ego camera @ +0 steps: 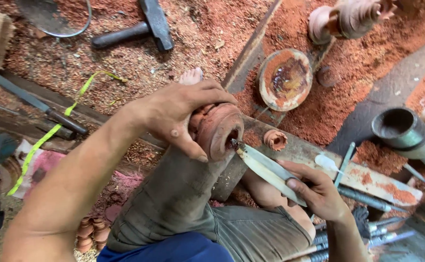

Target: Assembling and gluing parts of a decorative wooden pedestal in a workshop.

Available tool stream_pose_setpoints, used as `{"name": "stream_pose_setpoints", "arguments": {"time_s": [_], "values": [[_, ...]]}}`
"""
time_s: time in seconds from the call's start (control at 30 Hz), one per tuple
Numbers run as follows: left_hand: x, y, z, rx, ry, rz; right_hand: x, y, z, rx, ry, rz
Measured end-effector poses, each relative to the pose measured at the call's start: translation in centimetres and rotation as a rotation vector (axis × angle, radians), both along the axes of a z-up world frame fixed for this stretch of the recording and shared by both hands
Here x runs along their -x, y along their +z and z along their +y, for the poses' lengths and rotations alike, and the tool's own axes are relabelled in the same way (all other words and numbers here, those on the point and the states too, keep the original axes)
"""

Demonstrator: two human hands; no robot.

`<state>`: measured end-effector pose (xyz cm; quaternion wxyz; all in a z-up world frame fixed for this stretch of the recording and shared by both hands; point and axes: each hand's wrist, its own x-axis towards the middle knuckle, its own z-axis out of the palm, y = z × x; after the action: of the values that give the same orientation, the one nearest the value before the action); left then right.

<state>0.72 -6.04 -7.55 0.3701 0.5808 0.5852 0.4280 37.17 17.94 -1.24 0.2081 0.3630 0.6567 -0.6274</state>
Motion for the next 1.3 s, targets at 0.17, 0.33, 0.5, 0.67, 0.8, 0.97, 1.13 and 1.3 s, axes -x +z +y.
{"name": "stream_pose_setpoints", "arguments": {"time_s": [0.17, 0.33, 0.5, 0.67, 0.8, 0.97, 1.13, 1.3], "values": [[-0.1, 0.3, 0.2, 0.017, -0.044, 0.011, 1.0, 0.2, 0.5, -0.036, 0.001, -0.052], [-0.3, 0.9, 0.0, 0.070, -0.069, 0.035, 3.4, 2.1, 0.4, -0.150, 0.144, 0.001], [-0.2, 0.7, -0.2, 0.038, -0.052, -0.012, 4.1, 4.0, 0.1, -0.326, 0.305, 0.033], [-0.4, 0.9, -0.2, 0.035, -0.043, 0.037, 2.4, 5.1, 0.8, -0.397, 0.309, -0.031], [-0.5, 1.2, -0.2, 0.051, -0.039, 0.043, -0.6, 5.4, 2.2, -0.393, 0.272, -0.103], [-0.3, 1.6, 0.0, 0.019, -0.002, 0.025, -4.5, 4.4, 0.9, -0.418, 0.152, 0.096], [0.7, -0.7, 0.8, 0.044, -0.047, -0.018, -1.5, 1.9, -3.9, -0.643, 0.267, 0.299], [0.8, -0.6, 1.3, 0.125, -0.100, -0.159, 0.8, -0.4, -6.0, -0.891, 0.339, 0.428]]}}
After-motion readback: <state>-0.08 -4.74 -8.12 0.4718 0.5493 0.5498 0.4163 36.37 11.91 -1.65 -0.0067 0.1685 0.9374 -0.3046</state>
